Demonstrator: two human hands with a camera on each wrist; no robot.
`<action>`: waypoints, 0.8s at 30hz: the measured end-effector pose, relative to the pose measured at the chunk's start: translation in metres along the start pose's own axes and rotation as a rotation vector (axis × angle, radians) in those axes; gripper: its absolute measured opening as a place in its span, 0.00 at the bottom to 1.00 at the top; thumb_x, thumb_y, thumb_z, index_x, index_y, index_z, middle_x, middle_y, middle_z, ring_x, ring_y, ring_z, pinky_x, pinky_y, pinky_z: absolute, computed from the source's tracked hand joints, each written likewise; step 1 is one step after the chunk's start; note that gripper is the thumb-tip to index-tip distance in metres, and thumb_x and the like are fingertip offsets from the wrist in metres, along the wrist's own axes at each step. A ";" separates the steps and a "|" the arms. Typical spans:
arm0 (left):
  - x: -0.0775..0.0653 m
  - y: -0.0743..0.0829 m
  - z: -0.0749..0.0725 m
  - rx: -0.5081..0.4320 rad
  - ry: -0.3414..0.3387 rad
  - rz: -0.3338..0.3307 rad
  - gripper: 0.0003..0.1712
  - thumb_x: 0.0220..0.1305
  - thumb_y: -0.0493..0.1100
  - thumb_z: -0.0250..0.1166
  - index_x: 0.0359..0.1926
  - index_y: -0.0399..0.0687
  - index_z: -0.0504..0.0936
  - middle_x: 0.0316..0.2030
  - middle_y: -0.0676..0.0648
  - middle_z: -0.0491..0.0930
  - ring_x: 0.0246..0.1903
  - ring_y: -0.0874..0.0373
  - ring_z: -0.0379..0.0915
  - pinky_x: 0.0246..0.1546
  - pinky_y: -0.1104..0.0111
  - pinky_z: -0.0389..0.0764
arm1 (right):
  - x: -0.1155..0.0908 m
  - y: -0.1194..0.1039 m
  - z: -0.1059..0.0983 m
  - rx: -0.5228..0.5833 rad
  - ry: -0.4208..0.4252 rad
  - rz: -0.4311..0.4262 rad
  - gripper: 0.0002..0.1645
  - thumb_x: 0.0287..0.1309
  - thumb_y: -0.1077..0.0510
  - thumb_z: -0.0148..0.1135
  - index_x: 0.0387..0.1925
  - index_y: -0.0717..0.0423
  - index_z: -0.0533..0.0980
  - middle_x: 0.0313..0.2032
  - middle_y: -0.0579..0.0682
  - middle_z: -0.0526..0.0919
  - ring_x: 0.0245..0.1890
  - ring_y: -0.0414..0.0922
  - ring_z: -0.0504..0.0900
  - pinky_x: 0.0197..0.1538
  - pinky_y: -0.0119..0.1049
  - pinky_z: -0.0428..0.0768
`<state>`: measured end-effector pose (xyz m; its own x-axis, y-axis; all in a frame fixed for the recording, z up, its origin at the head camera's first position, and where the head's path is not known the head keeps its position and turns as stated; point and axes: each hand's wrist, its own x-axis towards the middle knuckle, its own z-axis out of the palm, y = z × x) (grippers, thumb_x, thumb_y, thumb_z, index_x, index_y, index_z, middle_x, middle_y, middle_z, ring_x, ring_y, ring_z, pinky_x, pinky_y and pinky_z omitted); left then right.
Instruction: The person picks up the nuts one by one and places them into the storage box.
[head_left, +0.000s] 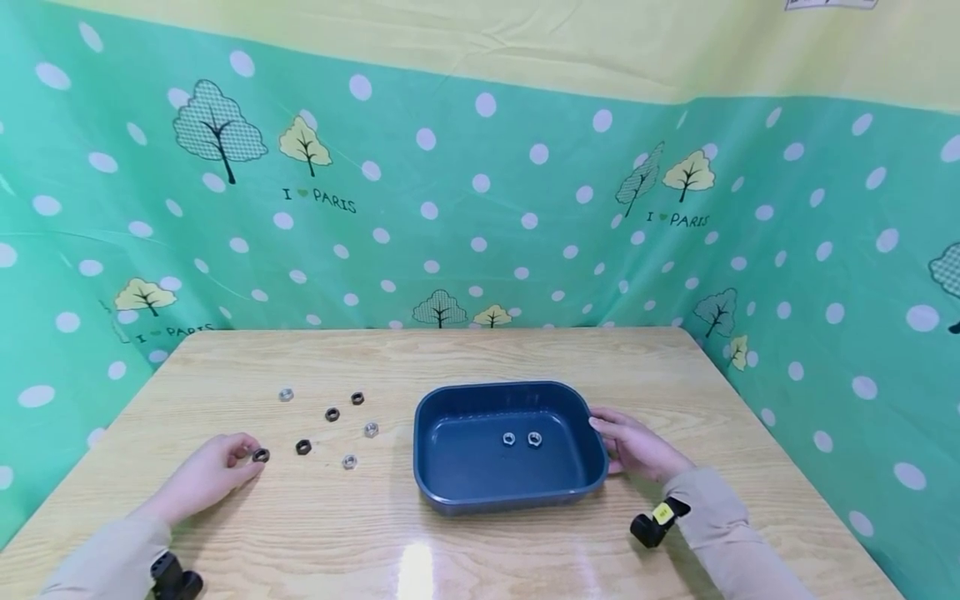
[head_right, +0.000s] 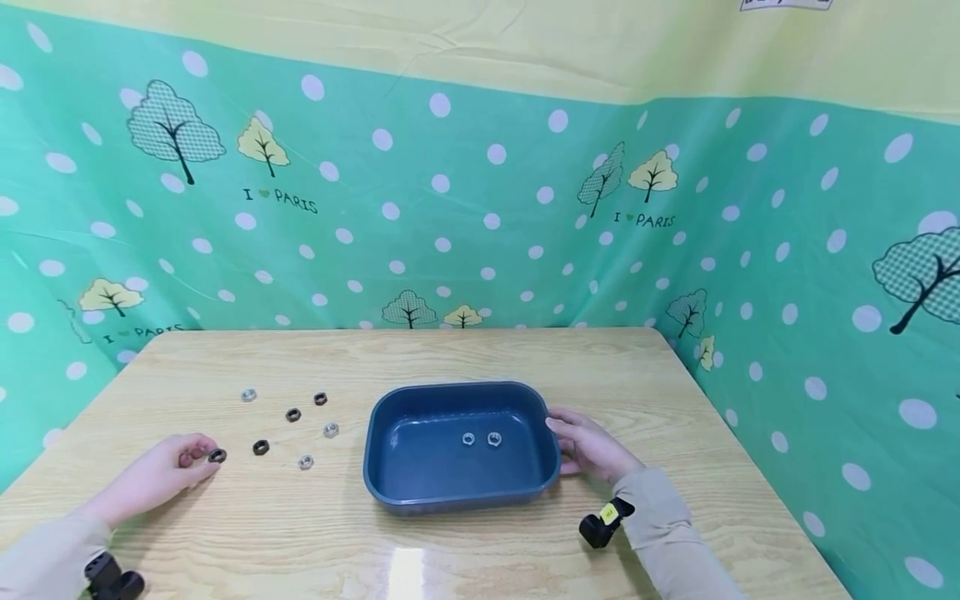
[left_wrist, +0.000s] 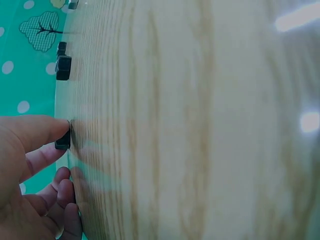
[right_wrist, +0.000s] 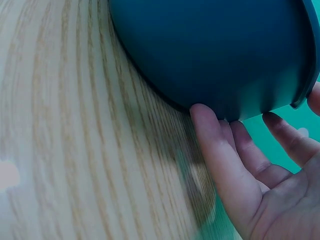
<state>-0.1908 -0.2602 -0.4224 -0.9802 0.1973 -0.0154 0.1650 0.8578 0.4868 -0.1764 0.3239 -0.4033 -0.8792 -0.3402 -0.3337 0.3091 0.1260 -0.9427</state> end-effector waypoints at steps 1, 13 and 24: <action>0.000 0.000 0.000 0.002 0.000 -0.001 0.11 0.57 0.40 0.65 0.38 0.37 0.79 0.35 0.41 0.79 0.37 0.49 0.74 0.39 0.52 0.75 | 0.000 0.000 0.000 0.003 0.000 0.000 0.39 0.70 0.47 0.45 0.70 0.66 0.47 0.48 0.44 0.80 0.45 0.39 0.80 0.44 0.48 0.82; -0.002 0.004 0.000 0.002 0.003 0.004 0.10 0.55 0.39 0.66 0.37 0.38 0.78 0.34 0.42 0.78 0.36 0.49 0.74 0.39 0.51 0.75 | -0.002 0.001 0.001 0.043 -0.011 0.005 0.37 0.71 0.48 0.44 0.68 0.68 0.47 0.44 0.41 0.81 0.43 0.38 0.81 0.43 0.45 0.82; -0.002 0.003 0.001 0.019 0.016 0.007 0.08 0.55 0.39 0.66 0.35 0.40 0.78 0.33 0.44 0.77 0.35 0.53 0.71 0.37 0.56 0.74 | -0.002 -0.001 0.001 0.041 -0.012 0.011 0.38 0.70 0.47 0.45 0.69 0.67 0.47 0.43 0.41 0.81 0.43 0.38 0.81 0.43 0.45 0.82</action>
<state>-0.1884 -0.2573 -0.4216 -0.9806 0.1959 0.0023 0.1739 0.8654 0.4700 -0.1749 0.3236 -0.4018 -0.8714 -0.3498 -0.3441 0.3336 0.0918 -0.9382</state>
